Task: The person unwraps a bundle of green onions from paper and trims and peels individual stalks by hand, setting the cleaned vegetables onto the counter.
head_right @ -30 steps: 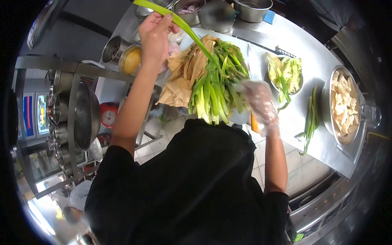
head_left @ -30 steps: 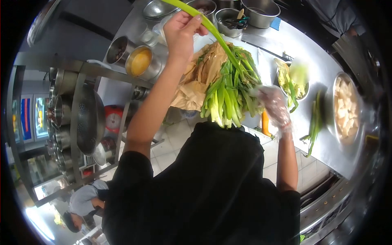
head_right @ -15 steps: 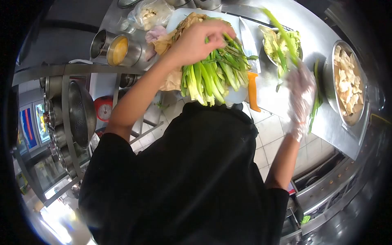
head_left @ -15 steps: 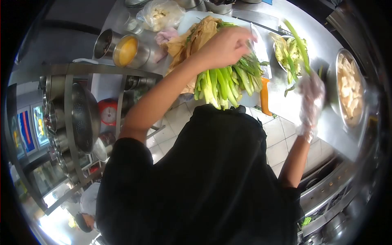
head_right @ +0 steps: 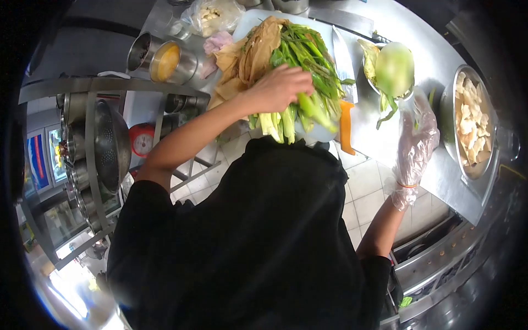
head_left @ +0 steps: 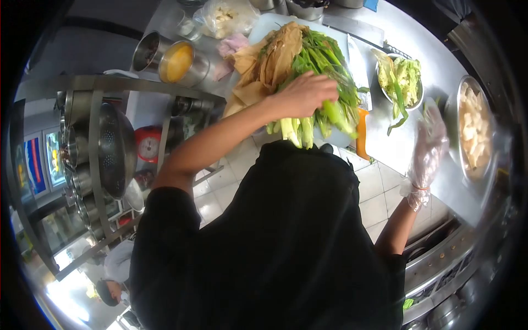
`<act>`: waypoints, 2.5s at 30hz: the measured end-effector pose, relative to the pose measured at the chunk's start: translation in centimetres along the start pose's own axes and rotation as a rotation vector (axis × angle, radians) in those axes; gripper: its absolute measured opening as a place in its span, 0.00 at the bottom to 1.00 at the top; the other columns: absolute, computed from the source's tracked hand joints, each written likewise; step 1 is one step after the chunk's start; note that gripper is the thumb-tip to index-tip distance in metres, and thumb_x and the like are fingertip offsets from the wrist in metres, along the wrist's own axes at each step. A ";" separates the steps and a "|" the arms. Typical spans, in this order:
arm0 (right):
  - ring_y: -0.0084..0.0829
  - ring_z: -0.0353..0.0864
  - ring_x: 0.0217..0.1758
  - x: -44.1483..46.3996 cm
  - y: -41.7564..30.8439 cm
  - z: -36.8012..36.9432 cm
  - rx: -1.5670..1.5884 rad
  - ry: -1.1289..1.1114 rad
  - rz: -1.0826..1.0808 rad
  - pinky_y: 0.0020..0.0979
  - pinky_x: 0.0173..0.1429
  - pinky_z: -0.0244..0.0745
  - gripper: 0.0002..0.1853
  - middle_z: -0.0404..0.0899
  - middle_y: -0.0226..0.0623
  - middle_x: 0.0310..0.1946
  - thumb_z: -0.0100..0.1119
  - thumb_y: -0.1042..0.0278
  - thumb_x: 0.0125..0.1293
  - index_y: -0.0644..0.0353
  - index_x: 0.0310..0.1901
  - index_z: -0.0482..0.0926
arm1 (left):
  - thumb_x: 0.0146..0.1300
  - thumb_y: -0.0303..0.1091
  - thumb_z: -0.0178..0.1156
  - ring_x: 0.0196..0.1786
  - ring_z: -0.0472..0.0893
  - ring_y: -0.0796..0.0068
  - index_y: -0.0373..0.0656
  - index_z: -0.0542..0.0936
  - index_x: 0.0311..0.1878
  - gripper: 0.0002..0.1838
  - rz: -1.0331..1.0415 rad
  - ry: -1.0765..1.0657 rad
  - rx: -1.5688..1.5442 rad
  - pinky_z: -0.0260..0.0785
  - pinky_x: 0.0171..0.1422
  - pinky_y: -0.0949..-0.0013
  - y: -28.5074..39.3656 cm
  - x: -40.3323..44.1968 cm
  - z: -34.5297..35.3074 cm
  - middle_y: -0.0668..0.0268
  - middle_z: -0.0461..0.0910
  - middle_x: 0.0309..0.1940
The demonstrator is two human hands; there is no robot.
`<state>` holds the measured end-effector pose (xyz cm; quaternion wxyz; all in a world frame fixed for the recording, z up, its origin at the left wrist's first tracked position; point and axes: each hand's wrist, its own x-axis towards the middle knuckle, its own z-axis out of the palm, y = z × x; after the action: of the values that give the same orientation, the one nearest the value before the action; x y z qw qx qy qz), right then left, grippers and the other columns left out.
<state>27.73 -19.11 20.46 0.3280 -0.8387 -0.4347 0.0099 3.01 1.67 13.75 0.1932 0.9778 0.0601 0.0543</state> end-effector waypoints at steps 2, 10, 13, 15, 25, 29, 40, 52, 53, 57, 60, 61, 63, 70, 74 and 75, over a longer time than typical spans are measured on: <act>0.39 0.78 0.59 0.7 -1.8 0.1 0.068 0.009 -0.077 0.39 0.65 0.71 0.22 0.77 0.44 0.58 0.54 0.63 0.70 0.64 0.61 0.73 | 0.52 0.19 0.62 0.48 0.76 0.68 0.43 0.77 0.43 0.14 -0.045 0.304 -0.172 0.66 0.51 0.62 0.0 2.2 -4.4 0.69 0.76 0.41; 0.37 0.80 0.55 4.2 -10.5 1.8 0.614 -0.092 -0.183 0.35 0.62 0.70 0.17 0.82 0.42 0.50 0.58 0.63 0.67 0.62 0.54 0.78 | 0.67 0.19 0.52 0.42 0.83 0.69 0.32 0.70 0.57 0.16 0.031 0.904 -0.912 0.78 0.46 0.68 -4.6 3.9 -20.9 0.59 0.82 0.42; 0.37 0.80 0.55 5.4 -11.8 2.0 0.577 -0.097 -0.296 0.36 0.62 0.70 0.17 0.82 0.42 0.51 0.57 0.61 0.68 0.61 0.54 0.79 | 0.69 0.23 0.51 0.44 0.82 0.69 0.33 0.71 0.55 0.13 -0.157 0.947 -0.947 0.77 0.49 0.70 -4.6 1.8 -22.8 0.60 0.81 0.43; 0.37 0.79 0.56 6.0 -13.3 1.7 0.516 -0.046 -0.349 0.36 0.62 0.70 0.18 0.82 0.42 0.51 0.56 0.60 0.69 0.60 0.54 0.79 | 0.70 0.26 0.51 0.41 0.79 0.73 0.32 0.73 0.53 0.11 0.157 0.972 -1.211 0.74 0.46 0.74 -5.2 0.9 -22.6 0.59 0.80 0.42; 0.32 0.79 0.54 8.6 -18.0 2.1 0.712 -0.458 -0.350 0.36 0.59 0.71 0.22 0.83 0.37 0.50 0.60 0.55 0.66 0.62 0.54 0.79 | 0.70 0.30 0.51 0.60 0.71 0.62 0.42 0.68 0.62 0.18 0.279 0.852 -1.402 0.61 0.69 0.57 -10.2 -3.4 -20.1 0.58 0.72 0.57; 0.33 0.81 0.46 9.0 -15.8 5.0 0.672 -0.605 -0.319 0.33 0.56 0.71 0.19 0.84 0.40 0.44 0.57 0.54 0.68 0.63 0.48 0.82 | 0.70 0.31 0.52 0.58 0.72 0.62 0.41 0.68 0.62 0.18 0.304 0.811 -1.369 0.62 0.67 0.58 -10.0 -3.9 -20.4 0.58 0.73 0.54; 0.46 0.77 0.51 11.7 -14.4 10.5 0.150 -0.361 -0.347 0.40 0.56 0.72 0.14 0.80 0.50 0.41 0.54 0.62 0.67 0.63 0.46 0.81 | 0.71 0.36 0.56 0.45 0.78 0.71 0.36 0.76 0.45 0.12 0.211 0.934 -0.706 0.70 0.54 0.67 0.1 -1.5 -16.6 0.61 0.79 0.40; 0.48 0.73 0.62 13.7 -1.7 14.2 0.001 -0.217 -0.337 0.42 0.65 0.67 0.20 0.77 0.48 0.55 0.56 0.59 0.65 0.61 0.55 0.78 | 0.69 0.33 0.58 0.49 0.71 0.68 0.41 0.71 0.55 0.15 0.238 1.337 -0.646 0.64 0.58 0.63 -3.1 -4.8 -18.3 0.57 0.75 0.44; 0.48 0.73 0.62 13.5 -1.7 13.9 0.003 -0.221 -0.340 0.42 0.65 0.67 0.20 0.77 0.48 0.55 0.56 0.59 0.65 0.61 0.55 0.78 | 0.68 0.34 0.59 0.50 0.71 0.69 0.41 0.71 0.56 0.16 0.285 1.323 -0.747 0.62 0.61 0.62 -3.1 -4.5 -18.1 0.58 0.75 0.44; 0.46 0.73 0.64 11.4 -8.9 6.7 0.332 -0.244 -0.336 0.39 0.68 0.66 0.24 0.77 0.47 0.58 0.57 0.57 0.67 0.58 0.61 0.75 | 0.68 0.34 0.60 0.49 0.71 0.69 0.41 0.70 0.55 0.17 0.310 1.284 -0.867 0.62 0.61 0.62 -1.9 -2.4 -17.4 0.58 0.75 0.44; 0.45 0.74 0.62 9.3 -11.7 3.9 0.704 -0.419 -0.435 0.39 0.67 0.67 0.23 0.78 0.47 0.57 0.56 0.57 0.68 0.58 0.62 0.75 | 0.69 0.31 0.57 0.49 0.73 0.66 0.38 0.69 0.53 0.13 0.319 1.244 -0.901 0.63 0.60 0.61 -1.4 -0.6 -16.8 0.55 0.76 0.44; 0.45 0.74 0.62 9.0 -12.0 2.8 0.708 -0.407 -0.431 0.39 0.67 0.67 0.23 0.78 0.47 0.57 0.56 0.57 0.68 0.58 0.62 0.75 | 0.69 0.32 0.57 0.49 0.73 0.66 0.37 0.69 0.53 0.14 0.332 1.229 -0.898 0.63 0.60 0.62 -1.3 -0.1 -16.8 0.54 0.76 0.44; 0.45 0.76 0.59 8.9 -12.7 1.4 0.366 -0.454 -0.409 0.40 0.64 0.69 0.21 0.78 0.47 0.55 0.55 0.59 0.68 0.58 0.60 0.76 | 0.69 0.33 0.58 0.48 0.74 0.66 0.37 0.69 0.52 0.14 0.352 1.211 -0.878 0.64 0.60 0.62 -1.0 0.7 -17.0 0.54 0.76 0.44; 0.47 0.78 0.51 8.4 -9.6 1.5 0.052 -0.242 -0.501 0.42 0.56 0.72 0.15 0.80 0.49 0.48 0.51 0.70 0.67 0.61 0.53 0.79 | 0.69 0.35 0.58 0.49 0.74 0.68 0.36 0.70 0.51 0.14 0.368 1.163 -0.942 0.64 0.59 0.65 0.5 2.2 -16.5 0.54 0.76 0.45; 0.43 0.79 0.53 8.5 -9.0 1.9 0.235 -0.254 -0.289 0.40 0.62 0.70 0.16 0.81 0.47 0.48 0.52 0.70 0.67 0.60 0.55 0.78 | 0.69 0.33 0.58 0.49 0.72 0.72 0.35 0.72 0.49 0.13 0.277 1.157 -0.917 0.63 0.59 0.69 1.2 3.0 -16.5 0.55 0.74 0.52; 0.40 0.78 0.55 8.6 -9.0 1.7 0.487 -0.121 -0.286 0.39 0.64 0.69 0.16 0.81 0.45 0.49 0.54 0.68 0.68 0.60 0.56 0.78 | 0.69 0.33 0.58 0.49 0.72 0.72 0.35 0.72 0.49 0.13 0.275 1.163 -0.915 0.63 0.59 0.69 1.0 3.2 -16.2 0.55 0.74 0.52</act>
<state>26.08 -8.17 26.44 0.4914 -0.6633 -0.5521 0.1177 4.13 7.18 29.29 0.5088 0.6123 0.0013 0.6051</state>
